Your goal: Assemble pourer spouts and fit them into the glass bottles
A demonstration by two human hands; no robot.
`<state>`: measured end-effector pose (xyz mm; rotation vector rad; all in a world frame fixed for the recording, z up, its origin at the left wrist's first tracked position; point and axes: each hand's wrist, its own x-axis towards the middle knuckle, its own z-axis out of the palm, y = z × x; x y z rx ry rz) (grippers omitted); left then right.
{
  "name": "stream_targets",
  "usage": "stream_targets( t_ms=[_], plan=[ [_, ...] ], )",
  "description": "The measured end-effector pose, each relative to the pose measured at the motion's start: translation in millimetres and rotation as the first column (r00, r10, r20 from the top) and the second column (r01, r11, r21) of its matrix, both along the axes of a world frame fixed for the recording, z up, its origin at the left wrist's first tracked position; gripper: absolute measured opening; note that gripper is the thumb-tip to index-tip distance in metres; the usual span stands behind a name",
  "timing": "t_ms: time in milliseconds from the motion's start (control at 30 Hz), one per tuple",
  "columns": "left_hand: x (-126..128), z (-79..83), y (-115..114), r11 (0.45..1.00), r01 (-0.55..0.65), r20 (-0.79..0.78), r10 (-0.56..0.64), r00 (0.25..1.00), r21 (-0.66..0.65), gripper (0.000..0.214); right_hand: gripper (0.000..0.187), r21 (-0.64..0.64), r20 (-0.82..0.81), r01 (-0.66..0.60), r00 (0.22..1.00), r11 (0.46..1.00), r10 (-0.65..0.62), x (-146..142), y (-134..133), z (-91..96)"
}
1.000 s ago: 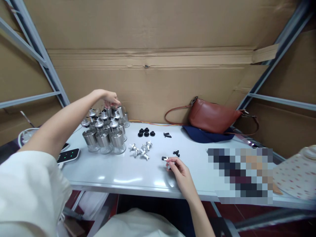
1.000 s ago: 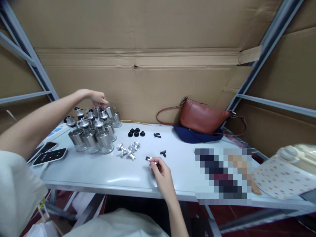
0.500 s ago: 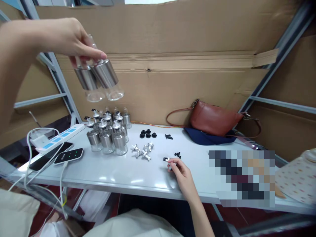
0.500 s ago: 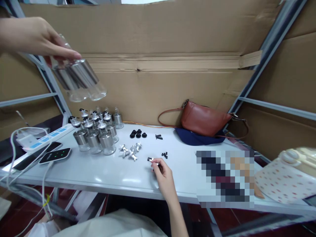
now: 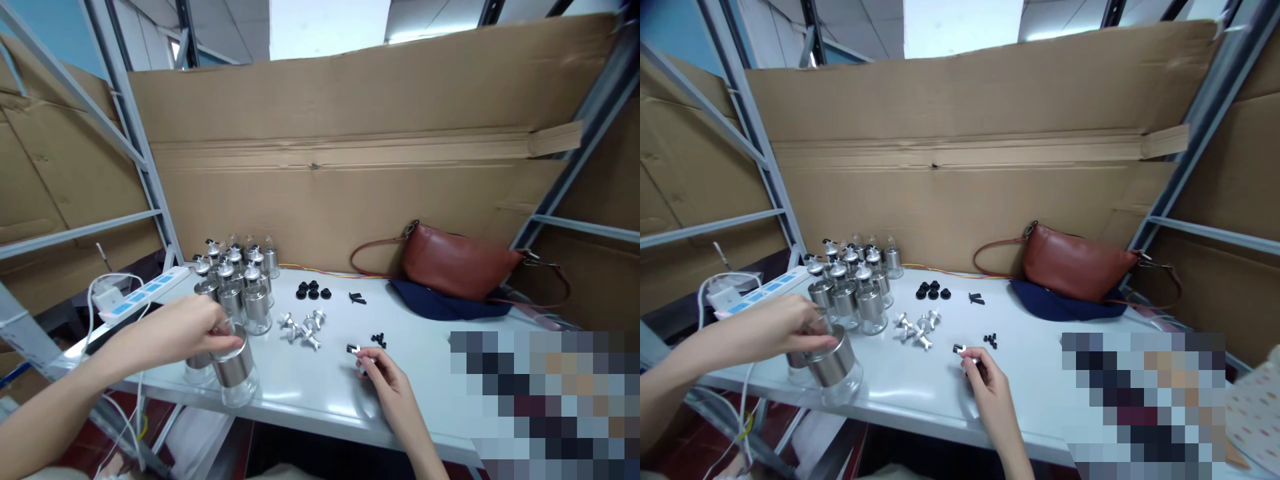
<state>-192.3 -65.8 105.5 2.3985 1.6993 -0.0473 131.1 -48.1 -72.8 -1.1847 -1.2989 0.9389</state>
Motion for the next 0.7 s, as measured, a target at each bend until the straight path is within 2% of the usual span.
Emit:
stream_targets(
  t_ms=[100,233,400,600,700],
  plan=[
    [7.0,0.7,13.5,0.996,-0.086,-0.047,0.087,0.995,0.011,0.05,0.037,-0.006,0.012,0.0,1.0,1.0,0.0,0.7,0.6,0.4],
    [10.0,1.5,41.5,0.993,-0.064,-0.036,0.067,0.997,0.099,0.047,0.038,0.002,0.032,0.008,0.999,1.0,-0.008,0.6,0.8,1.6],
    [10.0,-5.3,73.1,0.997,-0.046,-0.051,0.049,0.997,0.059,0.043,0.037,-0.004,0.05,0.01,0.999,1.0,-0.01,0.7,0.9,0.7],
    [15.3,-9.5,79.0,0.988,-0.078,-0.156,0.098,0.983,0.132,0.041,0.035,-0.004,0.032,0.008,0.999,1.0,-0.008,1.0,0.8,0.4],
    [12.6,-6.2,80.1,0.993,-0.026,-0.16,0.044,0.986,0.112,0.042,0.036,-0.014,0.022,0.009,1.0,1.0,-0.008,1.2,1.1,0.3]
  ],
)
